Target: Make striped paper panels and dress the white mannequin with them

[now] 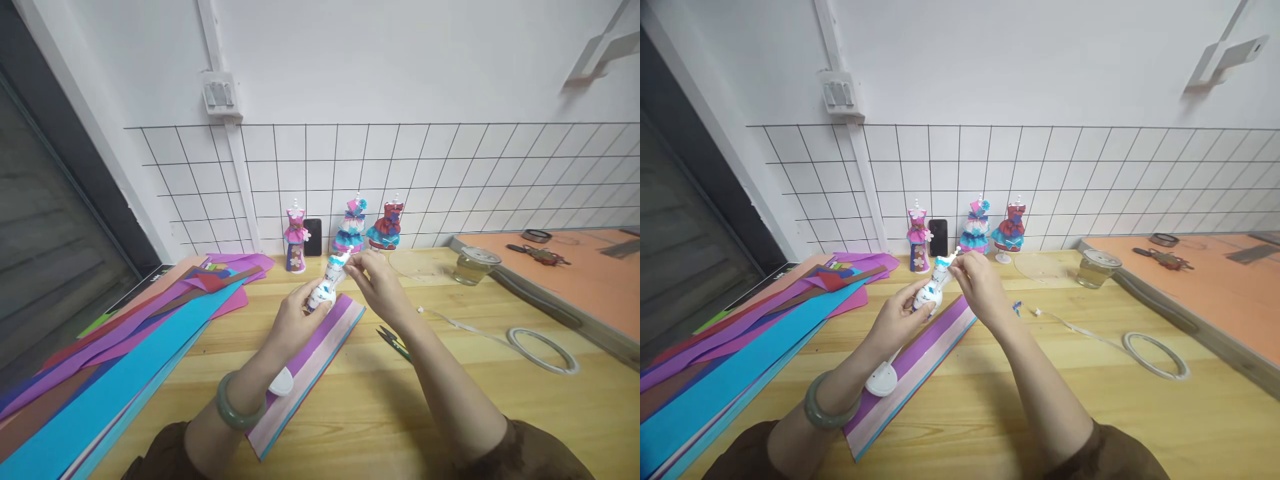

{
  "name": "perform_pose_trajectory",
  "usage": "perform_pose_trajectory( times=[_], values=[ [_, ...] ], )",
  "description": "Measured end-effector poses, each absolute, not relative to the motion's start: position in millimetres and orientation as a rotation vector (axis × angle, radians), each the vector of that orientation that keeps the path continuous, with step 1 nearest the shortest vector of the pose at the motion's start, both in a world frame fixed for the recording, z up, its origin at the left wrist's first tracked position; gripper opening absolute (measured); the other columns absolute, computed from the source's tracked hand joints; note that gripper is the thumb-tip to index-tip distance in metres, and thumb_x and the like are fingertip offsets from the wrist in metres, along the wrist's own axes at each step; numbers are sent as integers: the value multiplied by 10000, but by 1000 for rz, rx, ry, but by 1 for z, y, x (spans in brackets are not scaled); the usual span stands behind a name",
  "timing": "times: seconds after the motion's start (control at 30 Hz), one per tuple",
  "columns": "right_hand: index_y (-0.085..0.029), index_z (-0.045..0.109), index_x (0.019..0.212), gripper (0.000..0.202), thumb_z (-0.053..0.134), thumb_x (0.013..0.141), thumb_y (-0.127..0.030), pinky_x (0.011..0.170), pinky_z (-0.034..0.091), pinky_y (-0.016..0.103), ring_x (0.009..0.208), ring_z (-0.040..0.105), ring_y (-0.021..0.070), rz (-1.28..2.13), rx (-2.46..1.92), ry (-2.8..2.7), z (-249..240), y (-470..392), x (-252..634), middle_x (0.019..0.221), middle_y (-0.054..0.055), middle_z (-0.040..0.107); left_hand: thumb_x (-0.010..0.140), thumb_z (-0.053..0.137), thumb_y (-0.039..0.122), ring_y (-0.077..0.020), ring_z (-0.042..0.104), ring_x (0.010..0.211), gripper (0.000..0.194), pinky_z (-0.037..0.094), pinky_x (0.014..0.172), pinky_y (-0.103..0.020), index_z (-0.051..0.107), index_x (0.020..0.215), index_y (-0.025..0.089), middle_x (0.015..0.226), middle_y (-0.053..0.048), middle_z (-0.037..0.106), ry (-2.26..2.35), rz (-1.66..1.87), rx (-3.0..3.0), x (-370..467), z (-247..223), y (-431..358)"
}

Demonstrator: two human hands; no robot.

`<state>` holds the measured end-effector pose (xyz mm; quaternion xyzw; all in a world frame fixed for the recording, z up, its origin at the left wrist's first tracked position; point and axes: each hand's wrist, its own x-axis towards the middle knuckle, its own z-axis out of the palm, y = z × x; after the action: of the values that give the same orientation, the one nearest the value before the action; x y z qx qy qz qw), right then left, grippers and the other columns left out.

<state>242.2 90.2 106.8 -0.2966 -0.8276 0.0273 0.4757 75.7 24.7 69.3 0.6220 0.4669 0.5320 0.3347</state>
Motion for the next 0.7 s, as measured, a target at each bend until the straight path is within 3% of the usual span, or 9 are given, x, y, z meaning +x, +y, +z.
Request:
perform_pose_trajectory(
  times=[0.23, 0.4, 0.53, 0.7],
  values=[
    [-212, 439, 770, 123, 387, 881, -210, 623, 380, 282, 689, 466, 161, 160, -764, -2024, 103, 92, 243, 738, 20, 491, 743, 600, 293, -177, 573, 865, 482, 532, 628, -266, 506, 1200, 173, 1081, -87, 587, 1091, 1289, 1470, 77, 78, 20],
    [-208, 433, 795, 99, 381, 879, -202, 680, 383, 321, 756, 457, 189, -52, -767, -2058, 101, 93, 241, 783, 49, 502, 745, 601, 301, -145, 563, 771, 481, 544, 617, -281, 513, 1196, 156, 963, -68, 604, 1072, 1269, 1383, 79, 81, 17],
    [-204, 446, 828, 95, 368, 881, -206, 690, 374, 355, 783, 441, 214, -261, -800, -2091, 97, 93, 238, 806, 71, 505, 747, 594, 315, -159, 567, 788, 481, 537, 604, -274, 519, 1198, 167, 978, -70, 611, 1166, 1299, 1411, 81, 79, 16],
    [-212, 424, 803, 109, 355, 887, -214, 684, 381, 352, 773, 447, 209, -167, -767, -2109, 97, 91, 236, 804, 65, 499, 773, 558, 311, -165, 575, 845, 391, 509, 657, -254, 558, 1151, 212, 1020, -50, 611, 1281, 1391, 1628, 81, 74, 18]
  ],
)
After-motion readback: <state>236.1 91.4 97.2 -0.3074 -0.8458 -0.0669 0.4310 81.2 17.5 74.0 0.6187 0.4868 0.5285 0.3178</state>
